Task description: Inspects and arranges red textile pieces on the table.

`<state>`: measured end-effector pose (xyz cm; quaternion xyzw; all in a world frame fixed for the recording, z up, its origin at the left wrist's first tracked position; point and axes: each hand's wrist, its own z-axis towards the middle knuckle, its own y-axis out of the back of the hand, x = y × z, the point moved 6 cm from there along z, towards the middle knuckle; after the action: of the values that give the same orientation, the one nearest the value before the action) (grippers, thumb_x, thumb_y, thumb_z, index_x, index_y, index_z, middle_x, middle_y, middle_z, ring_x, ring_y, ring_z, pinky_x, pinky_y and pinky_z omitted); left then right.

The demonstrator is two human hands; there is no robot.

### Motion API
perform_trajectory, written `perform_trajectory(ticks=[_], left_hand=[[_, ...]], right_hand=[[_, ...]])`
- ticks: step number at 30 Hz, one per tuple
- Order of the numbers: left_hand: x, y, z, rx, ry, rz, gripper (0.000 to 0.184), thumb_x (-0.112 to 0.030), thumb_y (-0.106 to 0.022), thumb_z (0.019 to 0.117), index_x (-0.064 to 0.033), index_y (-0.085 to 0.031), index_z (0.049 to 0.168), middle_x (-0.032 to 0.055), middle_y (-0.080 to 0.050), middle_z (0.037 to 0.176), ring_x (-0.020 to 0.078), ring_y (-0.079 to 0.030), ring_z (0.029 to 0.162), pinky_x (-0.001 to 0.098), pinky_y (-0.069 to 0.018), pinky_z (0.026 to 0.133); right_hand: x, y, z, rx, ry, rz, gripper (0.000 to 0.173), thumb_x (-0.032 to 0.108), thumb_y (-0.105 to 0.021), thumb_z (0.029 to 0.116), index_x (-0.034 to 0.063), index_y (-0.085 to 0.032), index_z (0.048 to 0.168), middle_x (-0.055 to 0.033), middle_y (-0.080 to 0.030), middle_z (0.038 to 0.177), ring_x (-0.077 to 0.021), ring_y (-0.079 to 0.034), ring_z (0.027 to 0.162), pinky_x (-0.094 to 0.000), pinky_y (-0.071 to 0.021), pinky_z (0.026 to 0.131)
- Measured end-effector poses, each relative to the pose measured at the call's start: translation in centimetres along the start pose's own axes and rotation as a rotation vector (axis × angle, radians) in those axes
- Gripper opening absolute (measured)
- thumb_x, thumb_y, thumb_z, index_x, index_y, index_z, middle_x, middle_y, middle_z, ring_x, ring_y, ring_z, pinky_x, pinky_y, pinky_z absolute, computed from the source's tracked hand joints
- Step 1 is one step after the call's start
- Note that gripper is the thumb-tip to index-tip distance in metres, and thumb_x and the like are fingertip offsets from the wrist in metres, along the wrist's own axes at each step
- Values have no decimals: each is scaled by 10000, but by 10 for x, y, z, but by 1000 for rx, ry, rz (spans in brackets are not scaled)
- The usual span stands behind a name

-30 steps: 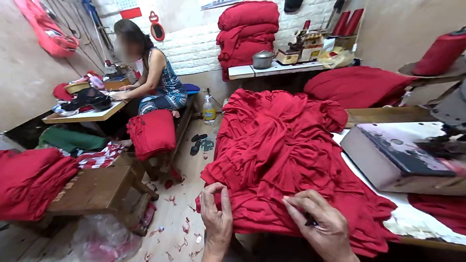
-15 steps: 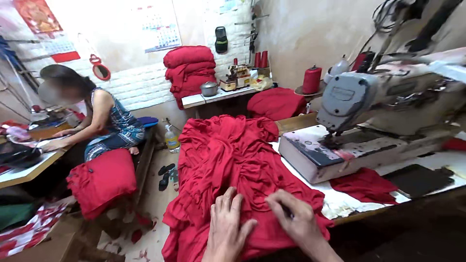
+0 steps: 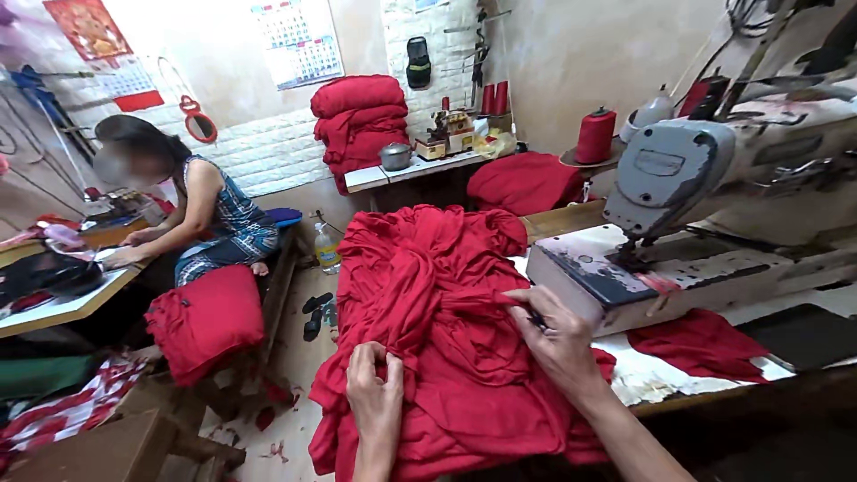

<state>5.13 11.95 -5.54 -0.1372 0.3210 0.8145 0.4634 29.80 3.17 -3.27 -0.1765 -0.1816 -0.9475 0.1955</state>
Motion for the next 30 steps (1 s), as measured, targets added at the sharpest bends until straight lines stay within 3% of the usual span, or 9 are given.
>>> perform_trajectory(ticks=[7,12,16,19,21,24,26,28,30], left_hand=[[10,6,2,-16,64,-88,130,-95,-600,841,6,-678,864,69,-641,810,116,-623,782,254,-504,720],[-5,5,2,64,-58,38,167,-97,-615,865,22,-702,944,131,-704,880,274,-681,852,460,-501,772],[-20,14,3,68,-137,153,215,-61,-669,862,54,-702,1040,193,-723,1012,374,-697,974,551,-508,878],[-35,22,-3,-17,-188,110,238,-46,-694,853,83,-692,1053,229,-710,1054,344,-696,977,432,-545,894],[-48,22,-10,-29,-225,-39,159,-50,-684,889,74,-676,987,181,-700,944,219,-694,856,288,-573,803],[-69,12,-25,83,-267,-209,178,-123,-688,911,35,-678,828,116,-676,770,160,-668,717,269,-559,687],[-75,-1,-35,115,-302,-175,255,-236,-712,896,-25,-653,766,62,-623,695,151,-600,638,284,-492,610],[-73,-14,-41,176,-300,-96,262,-289,-717,892,-36,-692,827,52,-658,736,172,-626,661,337,-493,617],[-68,-20,-43,201,-300,-56,160,-188,-683,902,-42,-743,879,54,-716,798,185,-686,728,359,-530,661]], right_hand=[[35,43,-10,-93,46,70,196,166,-599,995,11,-697,1064,-92,-679,992,-26,-624,942,-135,-486,859],[62,3,-56,405,161,97,263,376,-652,948,135,-751,976,3,-711,816,-79,-662,674,-239,-542,574],[47,14,-67,390,12,217,233,311,-651,975,104,-757,956,8,-734,867,5,-653,745,-142,-535,685],[36,28,-62,325,-123,211,211,256,-640,970,81,-749,927,19,-714,850,69,-614,743,-76,-500,697],[32,29,-62,304,-159,182,203,247,-635,966,85,-750,926,23,-709,845,74,-604,738,-74,-492,689],[35,25,-64,279,-166,161,206,245,-635,967,82,-751,920,25,-703,833,75,-594,718,-74,-485,665],[38,22,-63,276,-175,147,213,275,-646,961,94,-754,928,37,-707,836,67,-600,713,-91,-492,657],[39,21,-62,295,-219,103,263,365,-665,941,127,-753,1007,54,-720,865,29,-626,721,-163,-525,648],[38,21,-61,321,-260,26,448,525,-622,937,137,-704,1147,36,-706,881,-58,-633,713,-291,-518,605]])
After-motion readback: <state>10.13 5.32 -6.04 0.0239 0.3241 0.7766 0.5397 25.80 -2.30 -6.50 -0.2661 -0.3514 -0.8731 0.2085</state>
